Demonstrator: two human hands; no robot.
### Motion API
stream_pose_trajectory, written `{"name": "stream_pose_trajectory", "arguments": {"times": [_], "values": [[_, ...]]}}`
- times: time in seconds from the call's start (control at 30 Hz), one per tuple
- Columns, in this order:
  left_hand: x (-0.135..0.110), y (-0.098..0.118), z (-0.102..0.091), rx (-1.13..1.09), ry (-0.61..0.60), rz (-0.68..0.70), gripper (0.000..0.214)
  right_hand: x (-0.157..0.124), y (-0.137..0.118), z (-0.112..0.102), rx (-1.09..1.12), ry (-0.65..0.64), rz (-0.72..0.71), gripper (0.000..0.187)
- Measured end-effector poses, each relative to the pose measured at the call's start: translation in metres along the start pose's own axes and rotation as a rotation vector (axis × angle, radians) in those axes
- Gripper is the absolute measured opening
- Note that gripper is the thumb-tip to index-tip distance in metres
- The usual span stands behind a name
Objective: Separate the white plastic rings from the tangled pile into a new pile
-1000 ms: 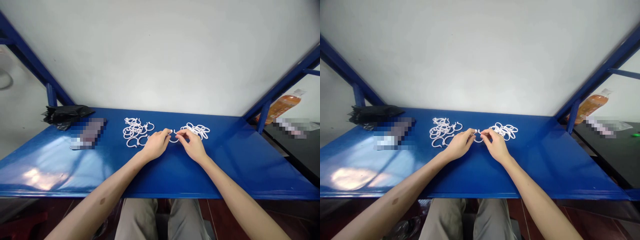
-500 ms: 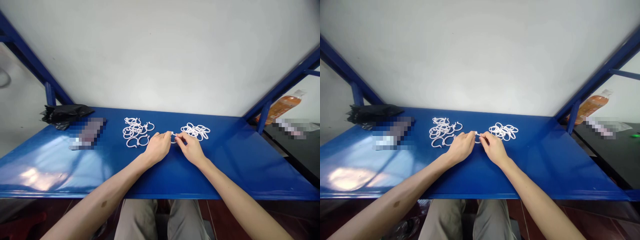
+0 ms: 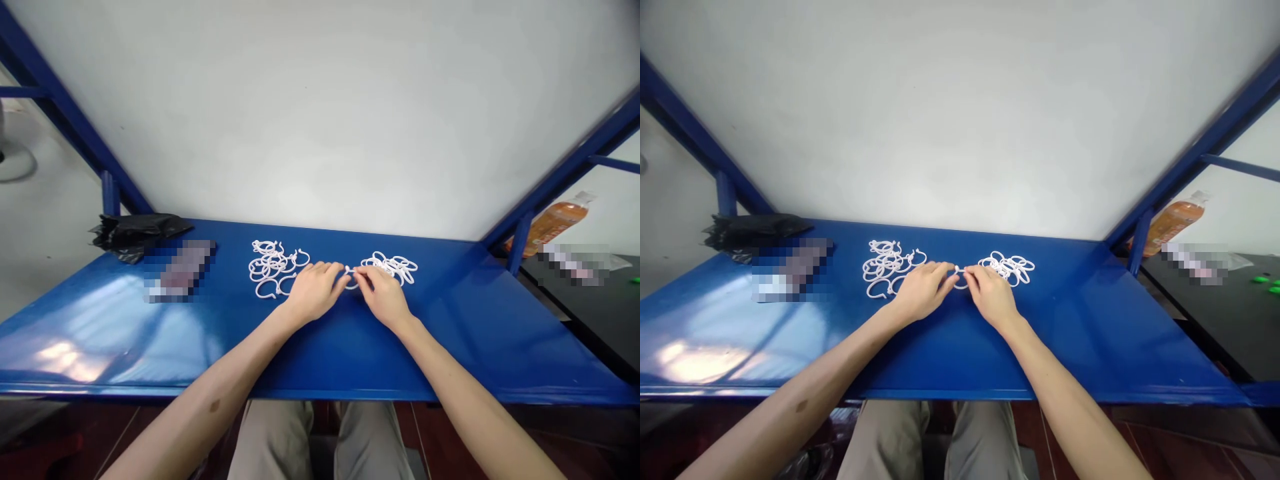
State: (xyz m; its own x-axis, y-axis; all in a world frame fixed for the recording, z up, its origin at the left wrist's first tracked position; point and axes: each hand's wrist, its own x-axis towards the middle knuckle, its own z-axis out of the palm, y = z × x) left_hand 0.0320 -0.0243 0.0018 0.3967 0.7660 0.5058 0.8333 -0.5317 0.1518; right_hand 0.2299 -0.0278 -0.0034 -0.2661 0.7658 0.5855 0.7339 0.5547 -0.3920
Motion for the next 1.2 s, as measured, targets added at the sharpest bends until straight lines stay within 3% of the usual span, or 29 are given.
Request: {"name": "stream_pose_trajectory", "arguments": {"times": [0.1,0.17,0.3,0.53,0.63,0.87,1.0,1.1,1.2], "values": [[0.003,-0.019,0.000,0.113,0.073,-0.096,0.027,0.007,0.021,-0.013,-0.053,0.147,0.102,0.028],[0.002,-0.033,0.001,0.218,0.043,-0.160,0.026,0.009,0.039,-0.023,-0.115,0.215,0.184,0.030],[-0.002,-0.050,0.005,0.301,-0.012,-0.178,0.023,0.008,0.067,-0.034,-0.204,0.236,0.300,0.032],[0.001,-0.031,-0.002,-0.087,0.021,0.086,0.013,0.009,0.076,-0.030,-0.159,0.226,0.358,0.027],[0.003,-0.024,-0.006,-0.191,0.078,0.121,0.013,0.008,0.077,-0.030,-0.180,0.217,0.366,0.026],[0.001,-0.026,-0.005,-0.222,0.044,0.029,0.010,0.010,0.070,-0.033,-0.168,0.309,0.285,0.027],[0.001,-0.025,-0.002,-0.211,0.020,0.077,0.011,0.011,0.050,-0.032,-0.125,0.315,0.182,0.025],[0.001,-0.022,-0.003,-0.210,0.048,0.136,0.012,0.010,0.027,-0.025,-0.023,0.226,0.104,0.023],[0.002,-0.017,-0.005,-0.196,0.095,0.189,0.016,0.007,0.003,-0.014,0.159,0.041,0.114,0.020]]}}
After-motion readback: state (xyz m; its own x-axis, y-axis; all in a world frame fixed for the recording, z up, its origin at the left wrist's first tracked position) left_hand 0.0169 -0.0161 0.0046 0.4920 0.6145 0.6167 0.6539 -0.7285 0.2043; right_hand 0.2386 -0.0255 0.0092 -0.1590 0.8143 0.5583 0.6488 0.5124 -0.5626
